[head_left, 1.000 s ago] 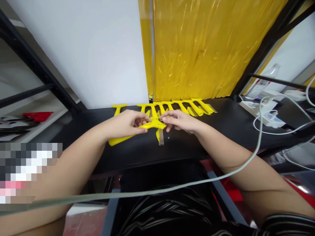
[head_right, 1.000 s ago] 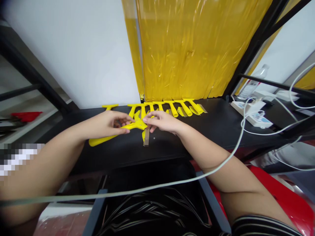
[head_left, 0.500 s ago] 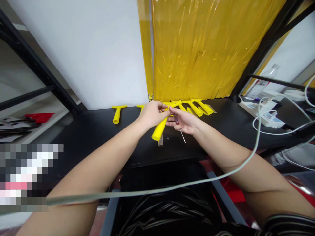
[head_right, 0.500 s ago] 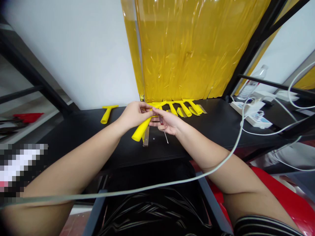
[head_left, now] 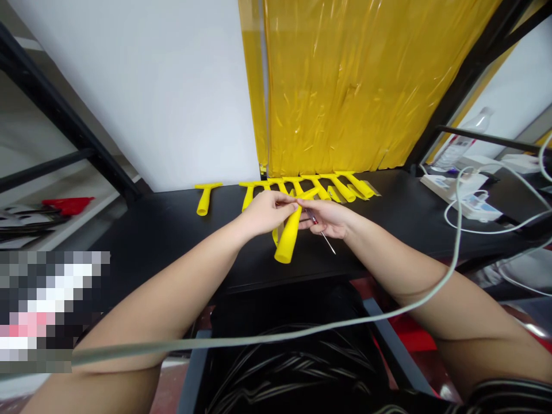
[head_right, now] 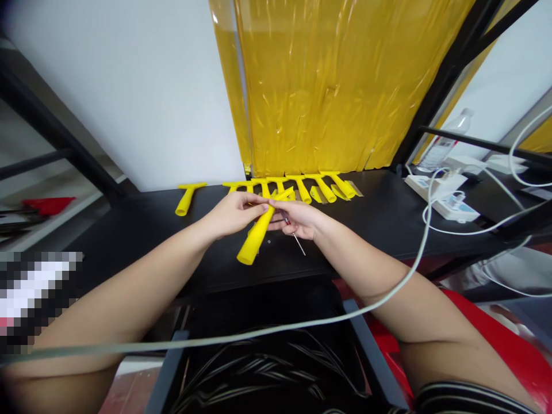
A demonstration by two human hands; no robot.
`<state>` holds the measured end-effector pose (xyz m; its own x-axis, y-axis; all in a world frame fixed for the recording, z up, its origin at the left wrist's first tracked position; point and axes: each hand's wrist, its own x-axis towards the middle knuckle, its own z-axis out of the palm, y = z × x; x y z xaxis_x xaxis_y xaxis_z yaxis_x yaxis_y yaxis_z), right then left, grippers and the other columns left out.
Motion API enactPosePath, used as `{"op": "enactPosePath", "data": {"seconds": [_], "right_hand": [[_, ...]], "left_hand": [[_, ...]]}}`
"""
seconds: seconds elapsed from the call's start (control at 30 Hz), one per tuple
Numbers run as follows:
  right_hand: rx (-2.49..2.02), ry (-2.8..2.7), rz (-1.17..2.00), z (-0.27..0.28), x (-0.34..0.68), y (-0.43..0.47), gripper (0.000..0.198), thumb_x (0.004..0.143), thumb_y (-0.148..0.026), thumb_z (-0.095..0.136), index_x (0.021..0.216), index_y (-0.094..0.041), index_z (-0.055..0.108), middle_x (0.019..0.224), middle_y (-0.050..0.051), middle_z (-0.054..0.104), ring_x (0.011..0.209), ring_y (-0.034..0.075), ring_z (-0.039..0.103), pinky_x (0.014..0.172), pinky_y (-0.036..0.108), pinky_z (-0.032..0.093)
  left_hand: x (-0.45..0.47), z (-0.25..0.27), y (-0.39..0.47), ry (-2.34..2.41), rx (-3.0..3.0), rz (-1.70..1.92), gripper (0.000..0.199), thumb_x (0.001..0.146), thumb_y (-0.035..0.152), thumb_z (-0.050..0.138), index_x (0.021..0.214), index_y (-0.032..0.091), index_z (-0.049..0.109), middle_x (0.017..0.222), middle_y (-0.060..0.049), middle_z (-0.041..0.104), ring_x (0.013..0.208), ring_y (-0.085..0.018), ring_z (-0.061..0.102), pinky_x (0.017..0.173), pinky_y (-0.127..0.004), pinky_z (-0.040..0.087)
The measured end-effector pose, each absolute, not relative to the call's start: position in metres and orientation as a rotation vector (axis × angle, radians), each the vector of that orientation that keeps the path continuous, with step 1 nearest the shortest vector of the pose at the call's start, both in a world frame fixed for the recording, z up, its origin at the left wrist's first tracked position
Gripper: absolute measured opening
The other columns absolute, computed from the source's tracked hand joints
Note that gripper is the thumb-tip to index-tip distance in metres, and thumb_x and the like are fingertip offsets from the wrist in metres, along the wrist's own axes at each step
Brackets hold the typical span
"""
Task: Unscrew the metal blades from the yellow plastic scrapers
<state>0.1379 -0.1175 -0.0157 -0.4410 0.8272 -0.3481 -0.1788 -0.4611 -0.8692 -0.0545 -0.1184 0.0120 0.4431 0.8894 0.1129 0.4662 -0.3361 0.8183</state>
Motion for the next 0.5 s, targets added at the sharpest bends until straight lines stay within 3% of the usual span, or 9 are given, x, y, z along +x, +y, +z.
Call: {"op": "enactPosePath", "data": {"seconds": [0.13, 0.3, 0.5], "right_hand": [[-1.146, -1.052, 1.910, -0.016, 0.148, -0.117, 0.013, 0.105, -0.023, 0.056, 0.103, -0.013, 0.065, 0.083, 0.010, 0.072, 0.058, 0.009, 0.066, 0.030, 0.008, 0.024], [-1.262, -1.119, 1.791, -0.020, 0.175, -0.108, 0.014, 0.101, -0.021, 0.061, 0.091, -0.012, 0.064, 0.079, 0.008, 0.069, 0.052, 0.005, 0.057, 0.030, 0.008, 0.025], [-1.244, -1.148, 1.757, -0.029, 0.199, -0.097, 0.012, 0.100, -0.022, 0.063, 0.093, -0.013, 0.065, 0.081, 0.009, 0.069, 0.052, 0.005, 0.054, 0.031, 0.008, 0.026]], "left_hand": [[-0.070, 0.006, -0.122, 1.212, 2.029, 0.654, 0.025, 0.090, 0.020, 0.062, 0.111, 0.012, 0.074, 0.097, -0.010, 0.079, 0.079, -0.018, 0.074, 0.079, -0.033, 0.061], [-0.085, -0.011, -0.132, 1.390, 2.406, 0.425, 0.025, 0.084, 0.029, 0.068, 0.104, 0.016, 0.076, 0.100, -0.009, 0.079, 0.087, -0.023, 0.073, 0.080, -0.035, 0.058], [-0.074, -0.016, -0.139, 1.441, 2.477, 0.245, 0.023, 0.088, 0.034, 0.064, 0.098, 0.020, 0.080, 0.095, -0.008, 0.079, 0.086, -0.025, 0.072, 0.075, -0.034, 0.054]]}}
